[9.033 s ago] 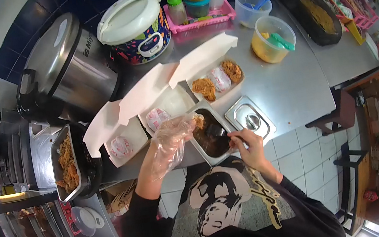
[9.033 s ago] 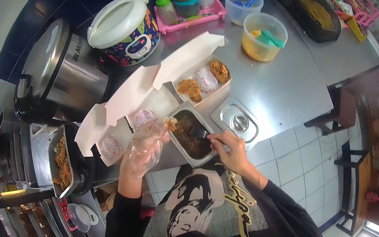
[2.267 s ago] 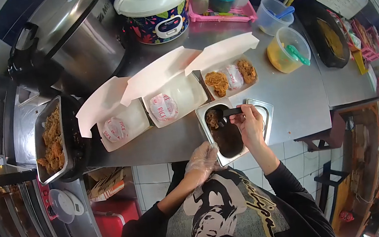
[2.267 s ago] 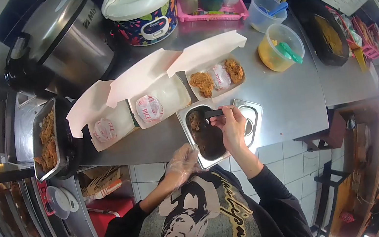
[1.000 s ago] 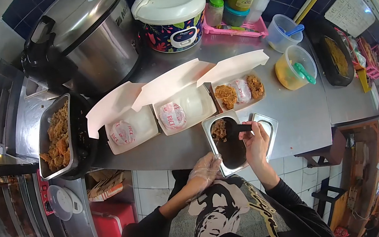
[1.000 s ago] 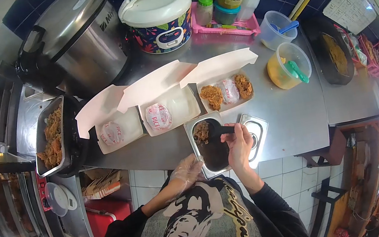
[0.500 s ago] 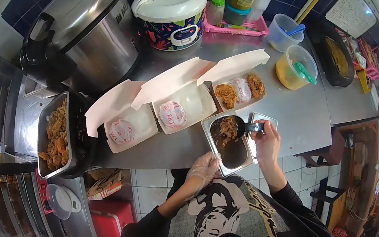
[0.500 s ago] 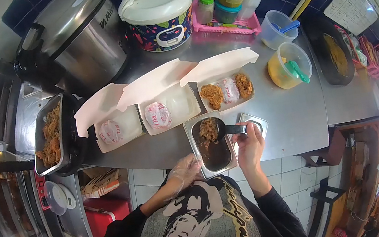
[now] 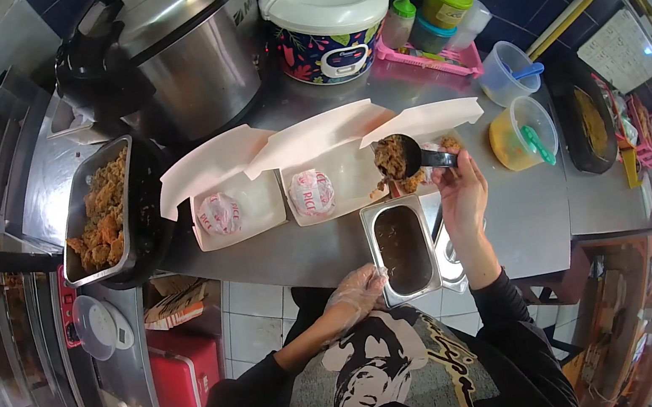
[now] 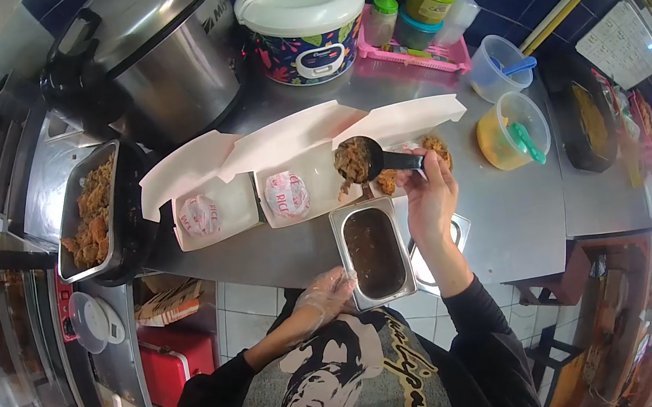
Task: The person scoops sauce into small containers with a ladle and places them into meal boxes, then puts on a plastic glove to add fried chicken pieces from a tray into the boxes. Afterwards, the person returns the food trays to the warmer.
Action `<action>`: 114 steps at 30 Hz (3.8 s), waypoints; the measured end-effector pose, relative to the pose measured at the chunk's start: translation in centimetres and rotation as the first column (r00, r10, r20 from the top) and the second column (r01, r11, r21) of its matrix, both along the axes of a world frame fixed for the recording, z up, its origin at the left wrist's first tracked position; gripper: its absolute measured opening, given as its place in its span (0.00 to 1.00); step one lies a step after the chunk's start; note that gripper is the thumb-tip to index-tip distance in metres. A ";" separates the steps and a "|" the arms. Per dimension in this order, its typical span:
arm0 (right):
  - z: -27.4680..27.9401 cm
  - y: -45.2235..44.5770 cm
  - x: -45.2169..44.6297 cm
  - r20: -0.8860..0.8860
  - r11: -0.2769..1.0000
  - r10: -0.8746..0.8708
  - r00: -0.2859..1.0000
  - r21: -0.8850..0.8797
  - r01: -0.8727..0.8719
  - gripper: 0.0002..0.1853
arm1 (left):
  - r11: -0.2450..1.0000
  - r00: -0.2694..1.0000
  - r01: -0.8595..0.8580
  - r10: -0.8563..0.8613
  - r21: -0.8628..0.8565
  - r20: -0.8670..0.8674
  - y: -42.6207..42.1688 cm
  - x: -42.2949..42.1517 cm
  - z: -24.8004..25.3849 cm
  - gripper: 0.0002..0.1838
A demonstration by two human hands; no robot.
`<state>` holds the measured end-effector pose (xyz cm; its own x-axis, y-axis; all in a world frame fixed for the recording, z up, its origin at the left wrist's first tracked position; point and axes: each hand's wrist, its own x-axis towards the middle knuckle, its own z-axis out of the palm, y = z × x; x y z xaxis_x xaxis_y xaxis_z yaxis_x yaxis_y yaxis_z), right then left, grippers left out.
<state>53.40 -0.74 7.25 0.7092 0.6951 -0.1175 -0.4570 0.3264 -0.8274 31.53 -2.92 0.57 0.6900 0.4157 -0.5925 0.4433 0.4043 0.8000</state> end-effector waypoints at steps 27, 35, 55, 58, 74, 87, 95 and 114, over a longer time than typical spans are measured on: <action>-6.4 4.4 -2.8 0.868 0.902 0.432 0.245 -0.408 -0.143 0.04 | 0.976 0.996 0.088 -0.085 0.200 -0.023 0.5 -0.5 -0.3 0.15; -4.8 3.3 -2.8 0.925 0.936 0.345 0.157 -0.328 -0.125 0.06 | 0.999 0.999 0.034 -0.035 0.037 0.001 0.5 -0.3 0.3 0.14; -5.8 2.9 -3.4 0.943 0.962 0.269 0.195 -0.251 -0.111 0.06 | 0.969 0.997 0.044 -0.057 0.242 0.045 -0.7 -0.2 -2.7 0.10; -5.9 3.1 -3.2 0.946 0.957 0.280 0.164 -0.263 -0.119 0.06 | 0.986 0.998 0.020 -0.031 0.168 0.063 -0.6 -0.2 -2.7 0.10; -2.3 -1.5 0.3 0.239 0.977 0.096 0.966 -0.211 -0.045 0.16 | 0.991 0.989 -0.116 0.121 -0.063 0.084 -0.8 0.0 -2.1 0.13; -5.7 -8.8 -2.4 0.903 0.890 0.329 -0.277 -0.394 -0.229 0.13 | 0.993 0.996 -0.088 0.085 0.084 0.039 0.0 -0.5 -0.3 0.15; -4.7 -9.2 -1.0 0.938 0.939 0.258 -0.233 -0.300 -0.166 0.10 | 0.990 0.992 -0.108 0.101 0.095 0.074 -0.6 -1.0 -4.2 0.14; -3.7 -11.4 -2.1 0.743 0.767 0.640 0.198 -0.631 -0.113 0.04 | 0.992 0.989 -0.113 0.108 0.049 0.101 -0.5 -0.5 -2.9 0.06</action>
<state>51.28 -12.11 3.54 0.1757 0.9825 0.0617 0.6784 -0.0755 -0.7308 31.07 -3.45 -2.31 0.6917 0.5222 -0.4988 0.3170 0.4010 0.8595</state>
